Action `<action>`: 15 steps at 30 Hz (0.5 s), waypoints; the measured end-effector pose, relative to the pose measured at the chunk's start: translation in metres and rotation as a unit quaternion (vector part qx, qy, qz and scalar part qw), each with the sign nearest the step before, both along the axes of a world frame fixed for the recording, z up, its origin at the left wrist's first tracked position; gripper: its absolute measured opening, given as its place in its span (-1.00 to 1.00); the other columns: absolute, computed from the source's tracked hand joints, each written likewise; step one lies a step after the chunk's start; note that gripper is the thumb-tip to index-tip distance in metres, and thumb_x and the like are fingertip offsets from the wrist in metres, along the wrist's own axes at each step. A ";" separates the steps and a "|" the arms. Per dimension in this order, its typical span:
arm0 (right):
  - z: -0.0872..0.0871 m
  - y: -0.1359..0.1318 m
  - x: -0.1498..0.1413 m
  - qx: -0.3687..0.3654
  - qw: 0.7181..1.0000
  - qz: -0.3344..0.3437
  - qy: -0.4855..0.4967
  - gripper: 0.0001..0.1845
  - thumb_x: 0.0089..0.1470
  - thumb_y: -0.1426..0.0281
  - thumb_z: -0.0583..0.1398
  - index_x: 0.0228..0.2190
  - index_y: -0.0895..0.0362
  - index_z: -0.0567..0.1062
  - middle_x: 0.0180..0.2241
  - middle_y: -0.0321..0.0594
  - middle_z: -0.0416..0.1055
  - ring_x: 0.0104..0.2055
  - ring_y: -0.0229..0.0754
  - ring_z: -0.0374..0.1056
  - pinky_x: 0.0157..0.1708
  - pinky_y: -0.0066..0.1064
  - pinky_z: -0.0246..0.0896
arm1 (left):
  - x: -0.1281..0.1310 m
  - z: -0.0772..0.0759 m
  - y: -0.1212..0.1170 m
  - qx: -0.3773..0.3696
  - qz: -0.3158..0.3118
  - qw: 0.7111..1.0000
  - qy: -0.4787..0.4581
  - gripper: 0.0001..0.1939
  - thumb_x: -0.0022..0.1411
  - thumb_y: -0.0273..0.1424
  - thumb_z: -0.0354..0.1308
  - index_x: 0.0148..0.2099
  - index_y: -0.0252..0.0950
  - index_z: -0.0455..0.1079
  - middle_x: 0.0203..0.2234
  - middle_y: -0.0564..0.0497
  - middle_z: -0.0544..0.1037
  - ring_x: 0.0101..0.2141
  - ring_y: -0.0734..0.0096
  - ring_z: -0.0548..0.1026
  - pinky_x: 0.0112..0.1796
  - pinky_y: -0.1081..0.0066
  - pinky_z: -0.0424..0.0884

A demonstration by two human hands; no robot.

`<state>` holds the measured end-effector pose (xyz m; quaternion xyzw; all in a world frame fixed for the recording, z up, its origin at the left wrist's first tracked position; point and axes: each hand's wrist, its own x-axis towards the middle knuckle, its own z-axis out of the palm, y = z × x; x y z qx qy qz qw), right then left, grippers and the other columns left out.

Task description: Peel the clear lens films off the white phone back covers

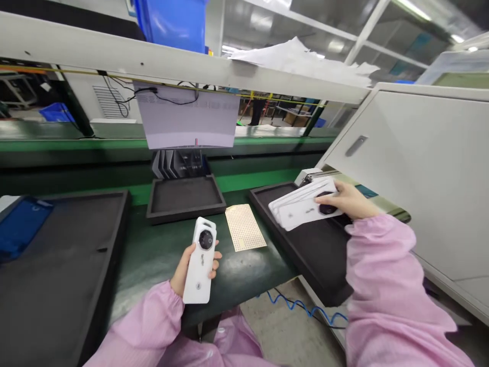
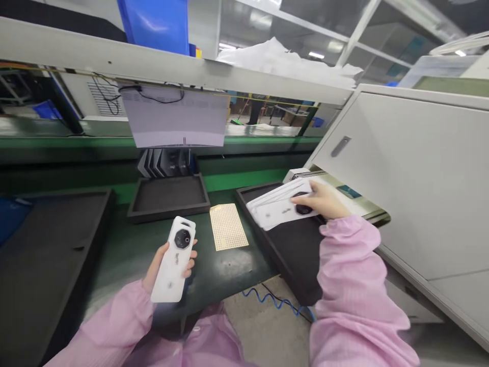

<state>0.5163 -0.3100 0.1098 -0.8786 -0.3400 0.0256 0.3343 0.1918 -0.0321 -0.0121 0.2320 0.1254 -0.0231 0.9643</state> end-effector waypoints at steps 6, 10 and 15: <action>-0.038 0.141 -0.125 -0.021 0.917 0.375 0.135 -0.51 -0.40 0.18 0.40 -0.43 0.15 0.39 -0.47 -0.32 0.45 -0.41 -0.19 0.41 -0.43 -0.44 0.33 | -0.006 -0.004 -0.004 0.012 -0.052 0.999 0.010 -0.51 0.15 -0.20 0.01 -0.06 -0.52 0.39 -0.30 -0.23 0.55 -0.34 0.21 0.49 -0.27 0.29 0.32; -0.056 0.203 -0.169 -0.018 0.870 0.479 0.115 -0.53 -0.33 0.17 0.38 -0.39 0.14 0.39 -0.49 -0.38 0.40 -0.46 -0.25 0.35 -0.47 -0.49 0.25 | -0.015 -0.002 0.000 0.047 -0.059 0.996 -0.043 -0.22 0.06 0.10 -0.02 0.07 -0.48 0.31 -0.04 -0.28 0.44 -0.02 -0.05 0.38 -0.03 0.09 0.17; -0.049 0.213 -0.178 0.053 0.874 0.483 -0.016 -0.47 -0.33 0.11 0.37 -0.31 0.11 0.44 -0.35 -0.22 0.35 -0.25 -0.10 0.29 -0.24 -0.29 0.27 | -0.023 0.003 0.005 0.194 -0.045 0.977 -0.073 -0.29 -0.21 -0.07 0.30 -0.02 -0.37 0.40 -0.08 -0.26 0.45 -0.18 0.03 0.44 -0.17 0.13 0.32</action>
